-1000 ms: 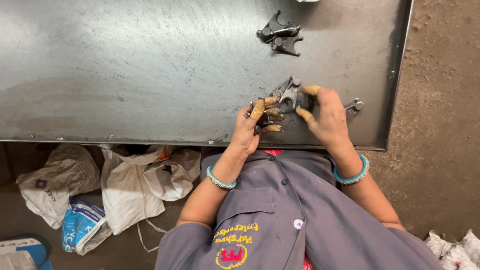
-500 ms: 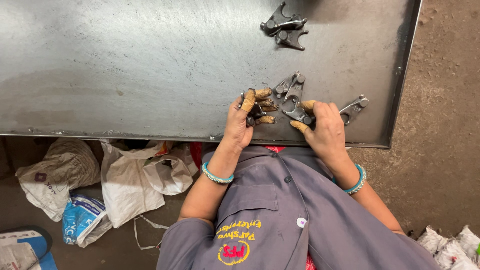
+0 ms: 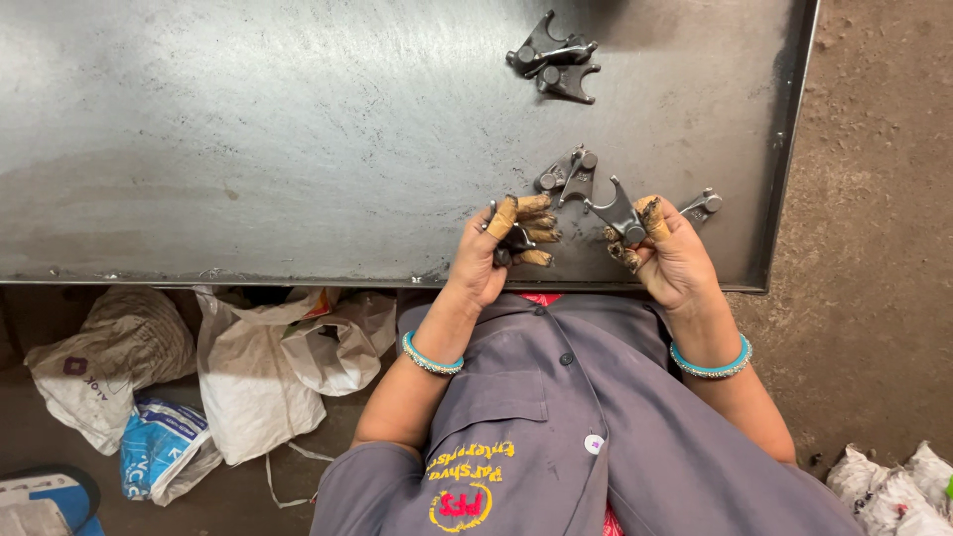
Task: The person picks up small metal fork-shaped castings from a pile on a steel table, fits a pin or mating piece into each casting by hand, and places the completed parts aside. She occasionally turns to drop finished parts into a bag on the floor and refills the table from a sack of castings.
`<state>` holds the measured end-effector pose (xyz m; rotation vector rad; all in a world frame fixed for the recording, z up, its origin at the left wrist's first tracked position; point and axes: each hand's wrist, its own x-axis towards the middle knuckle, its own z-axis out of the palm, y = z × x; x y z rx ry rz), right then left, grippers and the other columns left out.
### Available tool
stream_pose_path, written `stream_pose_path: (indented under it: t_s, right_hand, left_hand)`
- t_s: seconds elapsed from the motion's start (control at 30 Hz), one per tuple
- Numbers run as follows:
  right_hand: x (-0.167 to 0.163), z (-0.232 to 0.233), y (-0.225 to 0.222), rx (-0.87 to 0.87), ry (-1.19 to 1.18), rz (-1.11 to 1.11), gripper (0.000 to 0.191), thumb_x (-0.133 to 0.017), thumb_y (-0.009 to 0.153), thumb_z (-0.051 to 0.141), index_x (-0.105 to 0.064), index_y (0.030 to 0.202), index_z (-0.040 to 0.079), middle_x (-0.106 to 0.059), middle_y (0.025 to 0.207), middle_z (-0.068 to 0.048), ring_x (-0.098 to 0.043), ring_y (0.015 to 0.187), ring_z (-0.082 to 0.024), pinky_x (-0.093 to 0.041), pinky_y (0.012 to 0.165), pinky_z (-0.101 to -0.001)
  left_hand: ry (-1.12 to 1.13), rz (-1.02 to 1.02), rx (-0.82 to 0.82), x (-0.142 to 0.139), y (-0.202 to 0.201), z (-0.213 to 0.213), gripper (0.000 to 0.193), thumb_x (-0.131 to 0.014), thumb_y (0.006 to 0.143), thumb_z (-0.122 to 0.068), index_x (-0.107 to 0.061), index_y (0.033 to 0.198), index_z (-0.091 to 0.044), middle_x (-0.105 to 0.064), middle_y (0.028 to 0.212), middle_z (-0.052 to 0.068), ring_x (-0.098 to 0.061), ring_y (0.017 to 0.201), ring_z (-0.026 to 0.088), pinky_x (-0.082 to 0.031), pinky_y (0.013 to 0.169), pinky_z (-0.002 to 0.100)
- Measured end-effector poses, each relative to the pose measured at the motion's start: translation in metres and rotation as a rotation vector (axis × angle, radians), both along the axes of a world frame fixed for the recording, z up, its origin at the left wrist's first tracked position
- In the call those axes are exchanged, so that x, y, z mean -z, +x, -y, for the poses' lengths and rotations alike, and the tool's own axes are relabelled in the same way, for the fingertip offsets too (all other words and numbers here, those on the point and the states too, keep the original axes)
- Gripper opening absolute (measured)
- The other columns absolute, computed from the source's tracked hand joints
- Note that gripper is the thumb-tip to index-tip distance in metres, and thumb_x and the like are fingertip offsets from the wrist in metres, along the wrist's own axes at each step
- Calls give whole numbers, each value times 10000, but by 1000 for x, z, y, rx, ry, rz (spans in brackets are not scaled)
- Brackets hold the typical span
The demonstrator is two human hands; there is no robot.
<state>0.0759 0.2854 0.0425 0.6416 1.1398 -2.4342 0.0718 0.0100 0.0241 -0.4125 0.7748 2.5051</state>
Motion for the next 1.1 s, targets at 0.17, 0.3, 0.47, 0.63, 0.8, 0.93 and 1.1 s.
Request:
stream_pose_path:
  t_s: [0.17,0.3,0.47,0.63,0.8,0.93,1.1]
  right_hand:
    - [-3,0,0,34,38,31,165,-717,1018,214,-643,1060,73,-690,859,-27,-639,687,-92,-536,568,-225]
    - [-26,13,2,-115,168,-179,214,-727,996,253,-661,1055,58,-708,872,-55,-636,688,-101,-510,580,-219]
    - [-69,42,-9,-278,664,-679,179,-787,941,59,-655,1058,30,-654,1020,-63,-642,870,-133,-530,762,-246]
    - [-84,55,-54,-361,1330,-1018,364,-652,776,-137,-657,1114,-3,-689,1174,-152,-602,1131,-351,-491,976,-420]
    - [-77,60,-61,-514,1523,-1104,397,-675,816,-104,-624,1200,-13,-650,1231,-171,-584,1225,-383,-481,1063,-450]
    - [-80,46,-47,-616,1508,-994,333,-825,739,56,-665,1028,17,-669,1012,-141,-600,1029,-357,-495,904,-441]
    - [-72,41,-29,-482,1480,-803,321,-910,728,134,-696,946,35,-675,880,-98,-621,848,-287,-512,735,-398]
  left_hand:
    - [35,-32,82,-14,2,-9,480,-624,1055,-338,-591,1381,13,-716,1220,181,-738,1008,267,-650,747,415]
    - [109,-32,167,-22,3,-12,605,-608,1056,-415,-533,1479,11,-682,1291,192,-715,1060,273,-642,793,442]
    - [328,68,218,-6,11,-14,714,-660,966,-518,-567,1437,11,-668,1327,171,-693,1183,306,-616,926,543]
    - [459,34,200,29,21,-15,666,-756,932,-528,-641,1296,18,-684,1273,233,-686,1185,380,-598,948,602]
    - [487,53,179,47,26,-13,627,-767,927,-528,-665,1259,-6,-700,1254,226,-692,1159,381,-602,908,583]
    - [495,71,179,52,28,-11,594,-783,900,-522,-679,1262,-63,-708,1235,174,-694,1141,357,-612,873,573]
    - [464,141,148,57,31,-9,595,-790,877,-565,-688,1219,-88,-710,1229,166,-692,1157,349,-611,955,546]
